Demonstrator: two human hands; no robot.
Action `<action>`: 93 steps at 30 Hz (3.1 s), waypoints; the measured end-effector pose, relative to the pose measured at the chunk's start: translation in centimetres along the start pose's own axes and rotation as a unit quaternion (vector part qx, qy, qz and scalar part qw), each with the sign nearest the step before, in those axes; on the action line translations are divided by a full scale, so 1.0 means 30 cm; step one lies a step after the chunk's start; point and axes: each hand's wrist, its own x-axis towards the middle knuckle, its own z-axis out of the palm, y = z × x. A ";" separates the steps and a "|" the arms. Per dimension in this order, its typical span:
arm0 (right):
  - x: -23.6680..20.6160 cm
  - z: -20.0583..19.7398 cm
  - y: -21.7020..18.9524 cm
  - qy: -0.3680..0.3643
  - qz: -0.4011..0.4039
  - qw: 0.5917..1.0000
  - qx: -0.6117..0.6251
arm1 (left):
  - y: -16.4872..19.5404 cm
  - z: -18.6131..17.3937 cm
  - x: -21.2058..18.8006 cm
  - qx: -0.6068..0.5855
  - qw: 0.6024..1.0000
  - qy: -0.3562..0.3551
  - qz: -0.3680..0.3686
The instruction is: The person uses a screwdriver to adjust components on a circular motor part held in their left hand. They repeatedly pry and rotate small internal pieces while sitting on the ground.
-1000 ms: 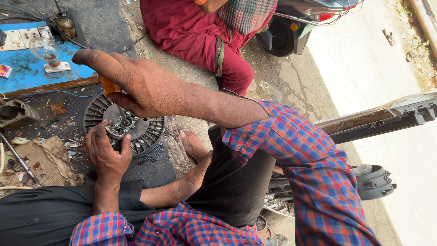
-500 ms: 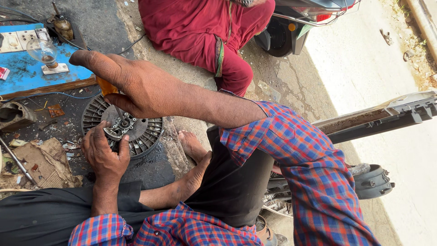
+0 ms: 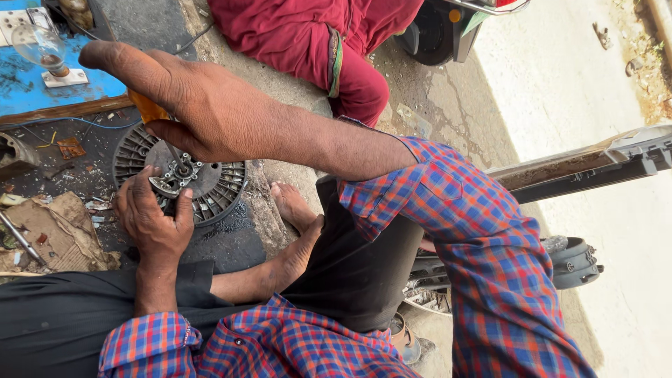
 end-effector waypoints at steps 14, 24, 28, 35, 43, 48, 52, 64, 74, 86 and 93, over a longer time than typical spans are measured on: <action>-0.013 0.016 0.008 -0.021 0.027 0.999 -0.002 | 0.005 -0.001 0.002 0.012 1.000 -0.006 -0.006; -0.012 0.017 0.009 -0.011 0.015 1.000 0.002 | -0.003 0.006 -0.002 0.010 1.000 -0.015 -0.007; -0.018 0.004 0.017 -0.043 0.040 0.998 -0.014 | 0.003 0.003 0.008 0.014 1.000 -0.007 0.000; -0.061 0.019 0.050 -0.002 -0.003 0.998 -0.060 | -0.001 0.000 -0.021 0.009 1.000 -0.019 0.009; -0.017 -0.039 -0.001 -0.011 0.015 1.000 -0.009 | 0.037 -0.019 0.020 0.014 1.000 0.000 0.017; -0.009 -0.016 0.011 -0.011 0.015 1.000 -0.020 | 0.015 -0.013 0.009 0.018 1.000 -0.013 0.004; -0.028 0.002 0.027 0.009 0.000 1.000 0.004 | -0.011 0.004 -0.017 0.013 1.000 -0.019 0.000; -0.036 0.003 0.032 -0.017 0.019 1.000 -0.019 | 0.015 -0.010 -0.002 0.019 1.000 -0.010 0.006; -0.021 -0.014 0.010 -0.001 0.013 1.000 -0.024 | 0.021 -0.010 0.012 0.018 1.000 0.010 0.022; -0.015 -0.021 0.005 -0.001 0.020 1.000 -0.021 | 0.006 -0.001 0.000 0.013 1.000 0.002 0.006; -0.011 -0.020 -0.003 -0.006 0.025 0.999 -0.032 | 0.012 -0.001 0.004 0.006 1.000 -0.004 -0.001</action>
